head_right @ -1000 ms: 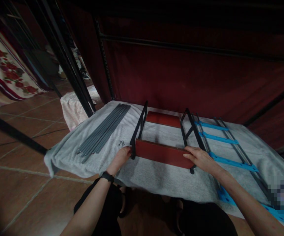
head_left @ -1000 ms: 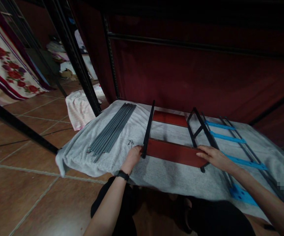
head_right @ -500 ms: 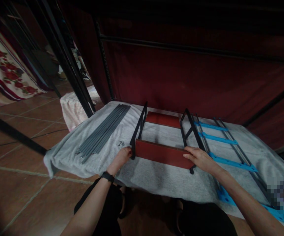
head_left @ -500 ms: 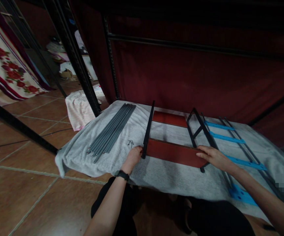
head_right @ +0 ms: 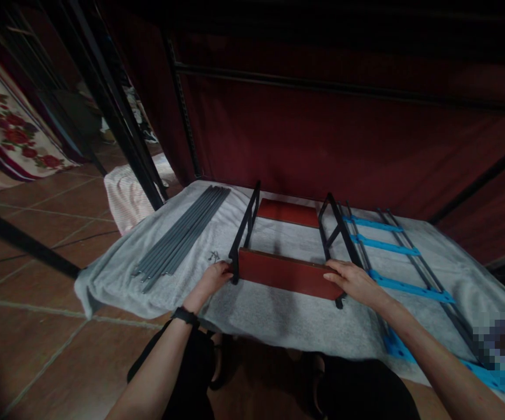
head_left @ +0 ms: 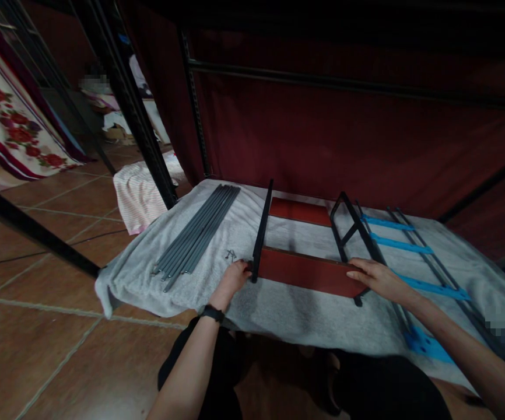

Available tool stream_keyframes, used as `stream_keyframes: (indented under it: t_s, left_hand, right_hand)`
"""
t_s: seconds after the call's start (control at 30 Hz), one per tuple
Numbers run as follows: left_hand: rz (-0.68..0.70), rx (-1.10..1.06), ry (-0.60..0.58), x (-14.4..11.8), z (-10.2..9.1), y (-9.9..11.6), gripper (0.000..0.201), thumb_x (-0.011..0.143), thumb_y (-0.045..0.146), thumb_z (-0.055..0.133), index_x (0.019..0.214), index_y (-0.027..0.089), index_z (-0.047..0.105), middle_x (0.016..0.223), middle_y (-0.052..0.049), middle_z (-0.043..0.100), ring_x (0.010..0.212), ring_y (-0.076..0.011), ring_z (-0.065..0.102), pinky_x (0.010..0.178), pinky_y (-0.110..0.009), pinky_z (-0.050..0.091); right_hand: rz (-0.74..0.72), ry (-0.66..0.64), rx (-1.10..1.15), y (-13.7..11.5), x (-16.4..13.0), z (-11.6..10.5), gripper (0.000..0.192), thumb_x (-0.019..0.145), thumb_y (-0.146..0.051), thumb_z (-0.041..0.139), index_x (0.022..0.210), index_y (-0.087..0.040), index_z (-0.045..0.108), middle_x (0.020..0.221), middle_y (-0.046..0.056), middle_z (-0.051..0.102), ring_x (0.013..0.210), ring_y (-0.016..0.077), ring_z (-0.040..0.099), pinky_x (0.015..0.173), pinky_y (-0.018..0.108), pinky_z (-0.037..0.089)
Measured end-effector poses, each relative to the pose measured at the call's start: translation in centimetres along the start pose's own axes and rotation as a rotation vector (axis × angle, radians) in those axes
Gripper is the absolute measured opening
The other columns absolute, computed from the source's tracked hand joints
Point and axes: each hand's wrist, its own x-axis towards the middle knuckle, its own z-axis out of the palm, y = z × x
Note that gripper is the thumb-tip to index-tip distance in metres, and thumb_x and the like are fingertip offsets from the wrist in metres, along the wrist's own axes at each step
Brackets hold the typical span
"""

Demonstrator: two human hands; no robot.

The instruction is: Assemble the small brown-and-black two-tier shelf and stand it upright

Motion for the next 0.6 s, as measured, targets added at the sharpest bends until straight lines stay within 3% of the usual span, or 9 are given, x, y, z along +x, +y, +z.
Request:
stream_keyframes:
  t_s: [0.13, 0.23, 0.37, 0.6]
  left_hand:
    - [0.025, -0.001, 0.031, 0.00, 0.53, -0.26, 0.025, 0.090, 0.009, 0.048, 0.102, 0.012, 0.070, 0.107, -0.015, 0.072, 0.101, -0.0223, 0.067, 0.093, -0.033, 0.049]
    - [0.040, -0.021, 0.046, 0.09, 0.75, -0.27, 0.029, 0.087, 0.007, 0.052, 0.111, 0.013, 0.067, 0.110, -0.014, 0.071, 0.105, -0.0222, 0.066, 0.094, -0.033, 0.048]
    - [0.016, -0.022, -0.013, 0.24, 0.54, -0.19, 0.022, 0.084, 0.009, 0.060, 0.103, 0.012, 0.070, 0.105, -0.014, 0.072, 0.100, -0.0234, 0.067, 0.092, -0.033, 0.050]
    - [-0.003, -0.023, 0.019, 0.22, 0.71, -0.03, 0.027, 0.085, 0.006, 0.053, 0.106, 0.014, 0.069, 0.109, -0.013, 0.072, 0.104, -0.0214, 0.066, 0.092, -0.031, 0.049]
  right_hand:
    - [0.000, 0.001, 0.003, 0.06, -0.01, 0.04, 0.036, 0.096, -0.056, 0.045, 0.098, -0.026, 0.064, 0.096, 0.004, 0.072, 0.090, 0.0245, 0.068, 0.081, 0.037, 0.053]
    - [0.007, -0.004, 0.004, 0.04, -0.03, 0.03, 0.036, 0.096, -0.056, 0.045, 0.098, -0.026, 0.064, 0.094, 0.004, 0.072, 0.089, 0.0244, 0.068, 0.080, 0.038, 0.053]
    - [0.001, -0.008, 0.011, -0.06, -0.01, -0.05, 0.036, 0.095, -0.057, 0.045, 0.095, -0.026, 0.064, 0.087, 0.003, 0.071, 0.084, 0.0236, 0.068, 0.078, 0.036, 0.053]
    - [0.003, 0.001, 0.028, 0.05, 0.02, 0.04, 0.037, 0.094, -0.058, 0.045, 0.097, -0.026, 0.063, 0.090, 0.004, 0.071, 0.086, 0.0241, 0.067, 0.077, 0.036, 0.052]
